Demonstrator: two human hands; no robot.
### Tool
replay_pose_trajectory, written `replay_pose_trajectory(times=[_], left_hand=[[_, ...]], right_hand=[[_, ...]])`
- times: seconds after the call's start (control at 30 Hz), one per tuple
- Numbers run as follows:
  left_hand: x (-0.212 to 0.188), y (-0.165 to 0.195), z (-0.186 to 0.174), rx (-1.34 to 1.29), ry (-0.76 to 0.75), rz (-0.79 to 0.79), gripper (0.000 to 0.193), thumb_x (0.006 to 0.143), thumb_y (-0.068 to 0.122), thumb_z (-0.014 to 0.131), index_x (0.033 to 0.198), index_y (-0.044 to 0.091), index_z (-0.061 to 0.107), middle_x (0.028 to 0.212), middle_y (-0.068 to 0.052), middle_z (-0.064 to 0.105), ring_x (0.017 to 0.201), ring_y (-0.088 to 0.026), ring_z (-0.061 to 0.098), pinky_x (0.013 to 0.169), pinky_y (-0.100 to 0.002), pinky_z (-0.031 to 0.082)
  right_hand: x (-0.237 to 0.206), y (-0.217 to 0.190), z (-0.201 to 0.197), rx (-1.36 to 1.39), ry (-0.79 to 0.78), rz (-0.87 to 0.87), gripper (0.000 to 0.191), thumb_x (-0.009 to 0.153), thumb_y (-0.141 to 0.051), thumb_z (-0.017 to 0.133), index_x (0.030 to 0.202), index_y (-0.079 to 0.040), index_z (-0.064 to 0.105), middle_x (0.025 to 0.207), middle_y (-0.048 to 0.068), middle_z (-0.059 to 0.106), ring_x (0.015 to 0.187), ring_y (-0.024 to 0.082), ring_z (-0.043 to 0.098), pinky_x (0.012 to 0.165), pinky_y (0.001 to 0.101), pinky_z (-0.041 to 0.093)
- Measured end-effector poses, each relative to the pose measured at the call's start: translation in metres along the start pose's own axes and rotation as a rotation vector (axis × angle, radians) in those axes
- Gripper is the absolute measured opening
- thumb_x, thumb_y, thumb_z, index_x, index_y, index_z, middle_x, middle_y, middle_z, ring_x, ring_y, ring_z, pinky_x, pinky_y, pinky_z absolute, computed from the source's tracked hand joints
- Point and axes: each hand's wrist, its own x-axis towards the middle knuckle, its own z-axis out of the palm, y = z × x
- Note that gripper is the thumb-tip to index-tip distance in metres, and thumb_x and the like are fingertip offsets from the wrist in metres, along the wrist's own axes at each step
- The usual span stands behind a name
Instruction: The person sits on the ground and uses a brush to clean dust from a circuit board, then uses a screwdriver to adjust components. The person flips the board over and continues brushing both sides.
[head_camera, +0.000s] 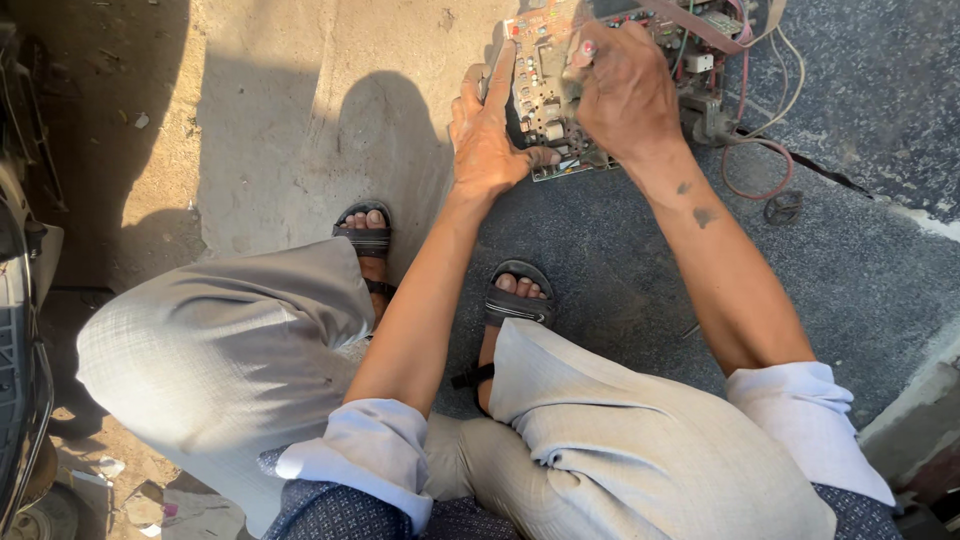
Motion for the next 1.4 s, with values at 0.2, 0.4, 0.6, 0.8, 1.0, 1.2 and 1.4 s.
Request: replay_pose_trajectory(times=[0.2, 0.4, 0.6, 0.8, 1.0, 1.2, 1.4], left_hand=[[0.013, -0.007, 0.003, -0.003, -0.084, -0.058, 0.158, 0.033, 0.032, 0.108, 0.159, 0.034, 0.013, 0.158, -0.014, 0.038, 0.129, -0.041, 0.048, 0.105, -0.053, 0.043], [0.024, -0.015, 0.005, 0.069, -0.099, -0.032, 0.155, 0.041, 0.027, 0.105, 0.161, 0.038, 0.007, 0.168, -0.004, 0.033, 0.127, -0.041, 0.053, 0.104, -0.05, 0.051], [0.032, -0.02, 0.004, 0.086, -0.164, -0.003, 0.164, 0.032, 0.03, 0.109, 0.159, 0.035, 0.006, 0.166, 0.003, 0.029, 0.142, -0.05, 0.033, 0.113, -0.054, 0.039], [0.028, -0.021, -0.004, -0.044, -0.038, 0.211, 0.172, 0.025, 0.038, 0.112, 0.16, 0.029, 0.007, 0.164, -0.004, 0.03, 0.145, -0.041, 0.043, 0.119, -0.057, 0.033], [0.025, -0.012, -0.006, -0.035, -0.158, -0.052, 0.169, 0.021, 0.038, 0.105, 0.16, 0.037, 0.009, 0.172, -0.007, 0.019, 0.139, -0.038, 0.045, 0.115, -0.047, 0.048], [0.027, -0.02, -0.005, 0.077, -0.173, -0.048, 0.155, 0.038, 0.041, 0.109, 0.156, 0.043, 0.008, 0.168, -0.012, 0.016, 0.143, -0.051, 0.03, 0.104, -0.07, 0.037], [0.026, -0.03, 0.004, 0.069, -0.09, 0.022, 0.114, 0.087, 0.034, 0.085, 0.169, 0.041, 0.006, 0.182, -0.015, 0.015, 0.152, -0.051, 0.038, 0.115, -0.068, 0.042]], right_hand=[[-0.016, -0.016, 0.005, 0.109, -0.058, 0.1, 0.02, 0.086, 0.008, 0.057, 0.102, -0.005, 0.056, 0.096, 0.016, 0.057, 0.097, 0.035, 0.058, 0.083, 0.0457, 0.051], [-0.024, -0.039, 0.028, 0.025, 0.12, 0.067, 0.022, 0.081, 0.004, 0.055, 0.102, -0.004, 0.056, 0.096, 0.012, 0.062, 0.096, 0.033, 0.058, 0.083, 0.045, 0.051], [-0.034, -0.025, 0.043, 0.425, 0.093, 0.262, 0.014, 0.104, 0.001, 0.058, 0.092, -0.007, 0.057, 0.085, 0.008, 0.063, 0.085, 0.024, 0.067, 0.078, 0.0404, 0.055], [-0.019, -0.012, 0.024, -0.024, 0.222, 0.116, 0.008, 0.097, 0.0, 0.06, 0.1, -0.007, 0.06, 0.093, 0.012, 0.064, 0.087, 0.026, 0.066, 0.073, 0.0366, 0.055], [-0.019, -0.027, 0.002, 0.499, 0.47, 0.52, 0.009, 0.109, -0.008, 0.066, 0.102, -0.008, 0.06, 0.081, 0.007, 0.071, 0.067, 0.013, 0.069, 0.056, 0.0243, 0.051], [0.001, -0.028, 0.057, -0.012, 0.099, 0.216, 0.012, 0.103, -0.001, 0.063, 0.11, -0.006, 0.054, 0.094, 0.012, 0.064, 0.093, 0.027, 0.069, 0.087, 0.04, 0.056], [-0.011, -0.039, 0.06, 0.024, 0.049, 0.244, 0.035, 0.097, -0.006, 0.063, 0.128, 0.006, 0.052, 0.099, 0.019, 0.063, 0.095, 0.036, 0.066, 0.085, 0.0452, 0.055]])
